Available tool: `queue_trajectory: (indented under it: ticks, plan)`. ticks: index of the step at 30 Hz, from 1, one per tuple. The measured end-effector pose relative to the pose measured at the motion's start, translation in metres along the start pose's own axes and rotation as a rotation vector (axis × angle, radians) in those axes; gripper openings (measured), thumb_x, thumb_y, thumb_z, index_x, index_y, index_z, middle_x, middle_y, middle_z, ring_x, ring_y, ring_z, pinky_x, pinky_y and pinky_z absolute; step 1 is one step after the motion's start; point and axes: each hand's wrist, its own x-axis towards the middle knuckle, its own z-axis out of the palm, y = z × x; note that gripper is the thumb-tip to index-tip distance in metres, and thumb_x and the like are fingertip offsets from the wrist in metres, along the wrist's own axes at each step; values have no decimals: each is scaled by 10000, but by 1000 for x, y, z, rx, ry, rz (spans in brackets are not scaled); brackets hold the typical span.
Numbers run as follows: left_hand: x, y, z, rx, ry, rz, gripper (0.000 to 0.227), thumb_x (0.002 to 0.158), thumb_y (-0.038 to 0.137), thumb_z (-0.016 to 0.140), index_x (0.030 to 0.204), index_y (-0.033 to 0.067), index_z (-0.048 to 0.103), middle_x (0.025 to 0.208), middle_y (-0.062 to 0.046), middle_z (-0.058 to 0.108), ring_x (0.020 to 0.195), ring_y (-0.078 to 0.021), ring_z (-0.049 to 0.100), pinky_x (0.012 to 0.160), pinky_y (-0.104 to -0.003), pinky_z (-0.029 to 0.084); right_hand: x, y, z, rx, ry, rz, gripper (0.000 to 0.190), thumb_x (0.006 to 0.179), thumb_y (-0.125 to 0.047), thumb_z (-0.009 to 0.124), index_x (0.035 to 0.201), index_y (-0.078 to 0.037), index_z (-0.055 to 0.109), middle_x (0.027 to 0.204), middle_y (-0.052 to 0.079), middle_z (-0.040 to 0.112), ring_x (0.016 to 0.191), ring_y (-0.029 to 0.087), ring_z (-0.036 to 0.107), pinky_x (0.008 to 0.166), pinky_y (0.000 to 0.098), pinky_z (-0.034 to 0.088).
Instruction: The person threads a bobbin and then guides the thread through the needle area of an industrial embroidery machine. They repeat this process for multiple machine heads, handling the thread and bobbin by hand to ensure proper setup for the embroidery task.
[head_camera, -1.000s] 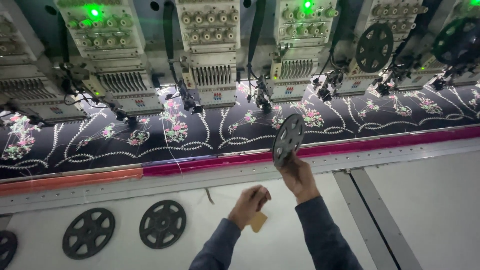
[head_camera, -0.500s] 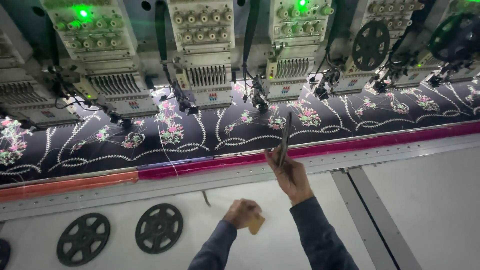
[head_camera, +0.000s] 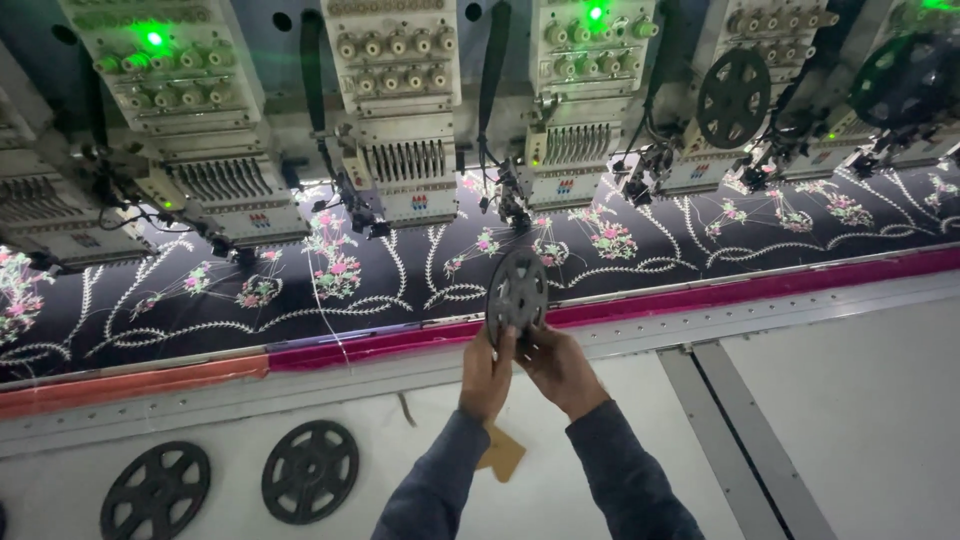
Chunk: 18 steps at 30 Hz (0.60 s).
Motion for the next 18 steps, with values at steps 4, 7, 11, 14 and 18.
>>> queue_trajectory:
  ticks: [4,7,11,14,18]
  plan:
    - [29,57,2,-38,74,-135,230,1071,205,512,1077,24,653,861,-154,719,788,-330,746,723,-385,596,12,-4,1,-248,56,-155,317,944,-74,625,1255,-105,678,1226,144,688,1227,380,629,1098,501,399]
    - [51,75,3,24,134,-190,281,1076,230,527,999,-29,603,794,-282,631,695,-381,664,644,-464,525,9,-20,16,-451,28,-292,448,904,-137,729,1334,-73,622,1272,169,655,1207,359,623,1056,515,443]
    - [69,39,15,-108,202,-291,279,1082,272,511,1044,27,640,853,-156,652,785,-230,641,707,-378,498,19,-40,33,-684,-87,-363,546,916,-251,740,1410,-97,564,1285,150,648,1180,307,650,991,458,517]
    - [90,52,16,-163,241,-313,262,1076,301,538,1034,64,640,824,-103,611,742,-198,587,683,-352,476,28,-53,50,-808,-164,-357,568,937,-260,713,1433,-55,528,1204,171,660,1085,291,681,900,401,548]
    - [123,66,18,-169,266,-298,265,1085,273,547,877,119,603,633,6,476,581,-57,425,536,-265,395,86,-75,17,-1272,-75,-283,524,968,-473,644,1409,-192,603,1070,125,742,954,283,749,731,361,571]
